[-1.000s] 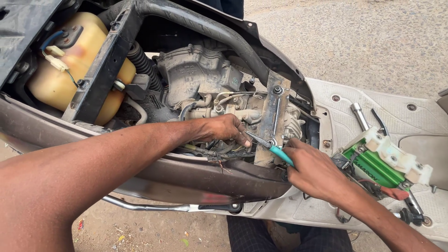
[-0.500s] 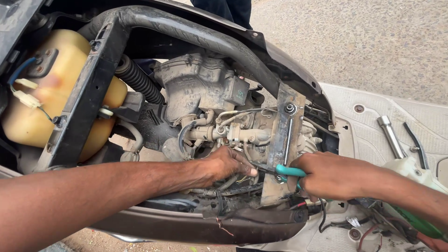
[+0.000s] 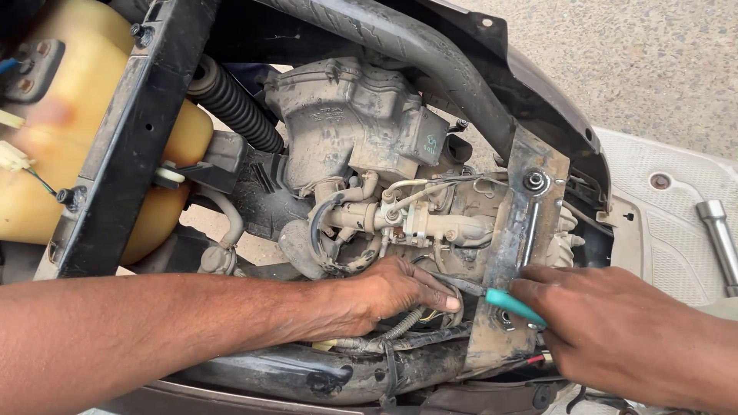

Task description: The person kneels beside a scooter with its body panels removed and works in the engine bay. They manipulate the wiring harness and connectors by hand, then use pliers to grip and adjust wiring and small components near the carburetor area, repositioning connectors throughout.

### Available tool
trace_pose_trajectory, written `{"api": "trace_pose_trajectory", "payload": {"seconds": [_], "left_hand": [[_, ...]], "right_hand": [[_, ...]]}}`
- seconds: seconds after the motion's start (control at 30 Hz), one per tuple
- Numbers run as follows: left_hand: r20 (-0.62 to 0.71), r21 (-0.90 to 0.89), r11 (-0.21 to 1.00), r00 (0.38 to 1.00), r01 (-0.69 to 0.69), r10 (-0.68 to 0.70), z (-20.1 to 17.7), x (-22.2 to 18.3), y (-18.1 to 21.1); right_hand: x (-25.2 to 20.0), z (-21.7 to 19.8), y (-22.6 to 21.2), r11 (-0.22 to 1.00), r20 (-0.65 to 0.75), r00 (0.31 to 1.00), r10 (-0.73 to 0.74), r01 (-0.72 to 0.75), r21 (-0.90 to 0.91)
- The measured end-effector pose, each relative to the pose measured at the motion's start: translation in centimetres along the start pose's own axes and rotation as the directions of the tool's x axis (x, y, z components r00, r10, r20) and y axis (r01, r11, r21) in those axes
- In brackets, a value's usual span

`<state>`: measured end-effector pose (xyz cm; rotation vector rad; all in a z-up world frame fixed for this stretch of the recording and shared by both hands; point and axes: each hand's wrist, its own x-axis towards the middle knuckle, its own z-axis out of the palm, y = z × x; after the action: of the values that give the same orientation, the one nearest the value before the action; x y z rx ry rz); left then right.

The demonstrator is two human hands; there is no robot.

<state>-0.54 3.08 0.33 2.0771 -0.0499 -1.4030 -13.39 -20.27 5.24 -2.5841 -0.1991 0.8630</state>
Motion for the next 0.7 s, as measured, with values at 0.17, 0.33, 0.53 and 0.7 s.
{"api": "trace_pose_trajectory", "payload": {"seconds": [0.17,0.33,0.53,0.7], "left_hand": [[0.041,-0.021,0.999,0.998,-0.038,0.038,0.0,0.1,-0.3],[0.048,0.007,1.0,0.998,-0.03,0.03,-0.2,0.2,-0.1],[0.055,0.306,0.923,0.973,-0.232,0.226,-0.1,0.5,0.6],[0.308,0.814,0.296,0.804,-0.499,0.508,1.9,-1.7,3.5]], "right_hand": [[-0.4,-1.6,0.5,0.983,0.28,0.942,0.184,-0.184,-0.028],[0.1,0.8,4.1,0.999,0.083,0.995,0.046,-0.048,0.023],[-3.2,0.2,1.2,0.992,-0.133,0.983,0.123,-0.116,0.059],[-4.0,4.4,-0.8,0.998,-0.463,0.885,0.043,-0.014,0.065]]}}
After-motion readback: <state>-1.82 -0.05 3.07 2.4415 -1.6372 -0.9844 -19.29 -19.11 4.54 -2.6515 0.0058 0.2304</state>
